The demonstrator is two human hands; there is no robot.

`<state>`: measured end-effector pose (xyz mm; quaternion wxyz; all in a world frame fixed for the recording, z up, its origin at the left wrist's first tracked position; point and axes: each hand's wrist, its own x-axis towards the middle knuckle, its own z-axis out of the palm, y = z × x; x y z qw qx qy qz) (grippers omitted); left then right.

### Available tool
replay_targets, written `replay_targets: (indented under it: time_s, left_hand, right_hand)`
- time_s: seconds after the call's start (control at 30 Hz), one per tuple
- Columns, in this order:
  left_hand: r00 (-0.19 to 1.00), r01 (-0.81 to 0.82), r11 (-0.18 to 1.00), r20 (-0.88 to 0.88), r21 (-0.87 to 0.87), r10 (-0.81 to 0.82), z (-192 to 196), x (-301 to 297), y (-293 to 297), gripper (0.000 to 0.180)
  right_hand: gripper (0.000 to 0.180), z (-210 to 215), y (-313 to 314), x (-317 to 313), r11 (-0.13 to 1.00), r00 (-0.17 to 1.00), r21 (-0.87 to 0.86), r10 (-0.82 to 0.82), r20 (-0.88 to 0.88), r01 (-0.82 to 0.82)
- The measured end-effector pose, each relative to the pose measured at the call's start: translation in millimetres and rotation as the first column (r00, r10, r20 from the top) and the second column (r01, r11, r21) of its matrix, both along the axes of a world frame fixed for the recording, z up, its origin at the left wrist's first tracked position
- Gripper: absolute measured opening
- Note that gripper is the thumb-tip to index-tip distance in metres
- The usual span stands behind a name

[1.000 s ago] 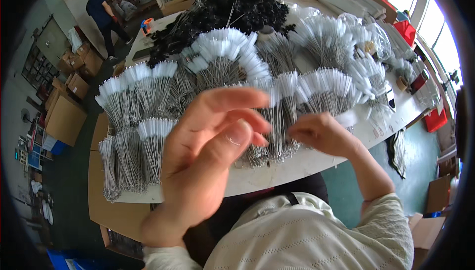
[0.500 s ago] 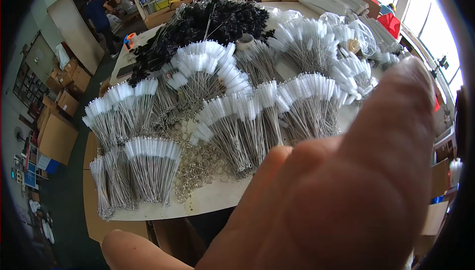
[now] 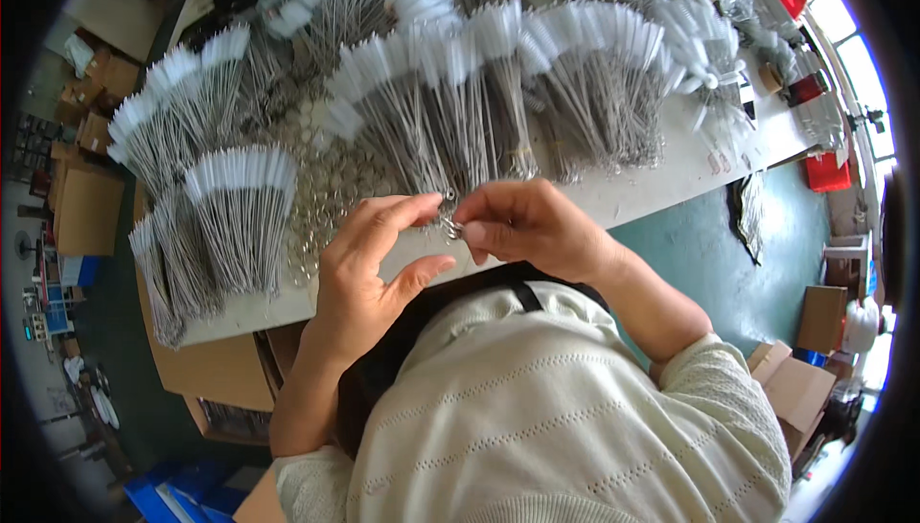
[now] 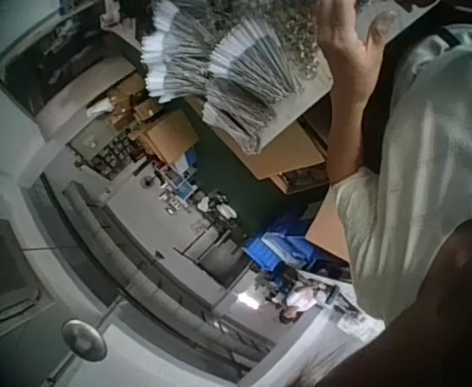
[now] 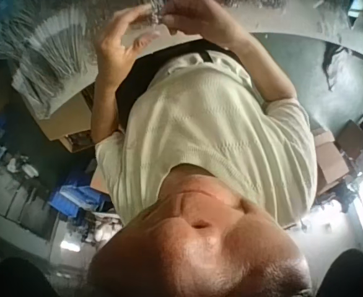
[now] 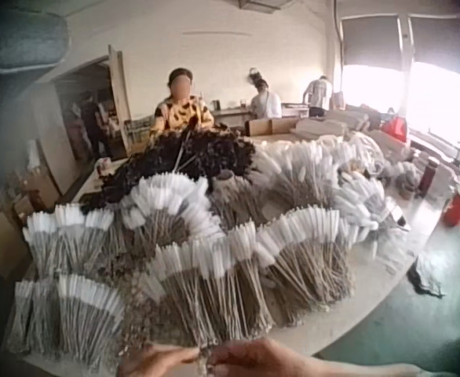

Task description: The person assembles small white brushes onto metal rings by hand, taking the components from cardboard boxes and combining them.

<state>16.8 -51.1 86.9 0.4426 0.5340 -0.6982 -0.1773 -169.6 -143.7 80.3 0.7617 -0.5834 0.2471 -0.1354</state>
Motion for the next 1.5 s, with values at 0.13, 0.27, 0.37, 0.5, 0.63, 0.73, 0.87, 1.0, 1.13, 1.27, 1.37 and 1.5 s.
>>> replay_targets:
  time_s: [0.13,0.27,0.37,0.5,0.63,0.73,0.87,1.0,1.13,1.27,1.37,1.5]
  left_hand:
    - [0.998,-0.048,0.991,0.025,-0.122,0.052,-18,5,2,0.032]
    - [0.994,0.043,0.968,0.112,-0.247,-0.016,-34,14,11,0.018]
    - [0.958,0.178,0.924,0.275,-0.339,-0.084,-44,6,19,0.022]
    - [0.958,-0.001,0.988,0.283,-0.157,0.046,-58,12,16,0.016]
    - [0.858,-0.202,0.978,0.474,-0.045,0.199,-94,60,-8,0.014]
    - [0.845,-0.17,0.986,0.515,-0.005,0.148,-109,50,-6,0.012]
    - [0.842,-0.206,0.977,0.501,-0.047,0.202,-97,44,3,0.013]
    - [0.926,-0.375,0.927,-0.044,0.017,0.375,-62,30,3,0.011]
    - [0.951,-0.296,0.955,-0.093,-0.013,0.294,-37,17,-3,0.008]
    - [0.961,-0.266,0.96,-0.11,-0.093,0.255,-42,16,-7,0.009]
    - [0.724,-0.124,0.97,-0.65,0.208,0.232,-52,7,2,0.012]
    - [-0.005,0.256,0.956,-0.989,0.143,0.15,-59,-7,11,0.019]
  right_hand:
    - [0.021,-6,-1,12,0.991,0.995,0.097,0.087,0.041,-0.091]
    - [0.016,-3,-2,15,0.966,0.957,-0.046,0.244,-0.156,-0.254]
    - [0.013,-6,-5,10,0.909,0.908,-0.165,0.338,-0.246,-0.383]
    - [0.01,3,-6,-6,0.638,0.893,-0.657,0.112,-0.437,-0.402]
    - [0.005,-56,-5,-29,-0.259,0.8,-0.801,-0.453,-0.393,-0.54]
    - [0.003,-84,3,-32,-0.201,0.856,-0.877,-0.393,-0.336,-0.436]
    - [0.007,-58,0,-20,0.2,0.74,-0.798,-0.3,-0.602,-0.568]
    - [0.017,-27,-7,-3,0.683,0.98,-0.722,-0.048,-0.191,-0.108]
    - [0.013,-2,-5,29,0.94,0.999,-0.339,-0.038,-0.007,0.033]
    - [0.017,-4,-7,41,0.997,0.998,-0.034,0.063,-0.016,-0.063]
    - [0.016,-4,0,41,1.0,1.0,-0.007,0.016,0.025,-0.016]
    - [0.012,-9,23,37,0.906,0.985,-0.395,-0.11,0.132,0.154]
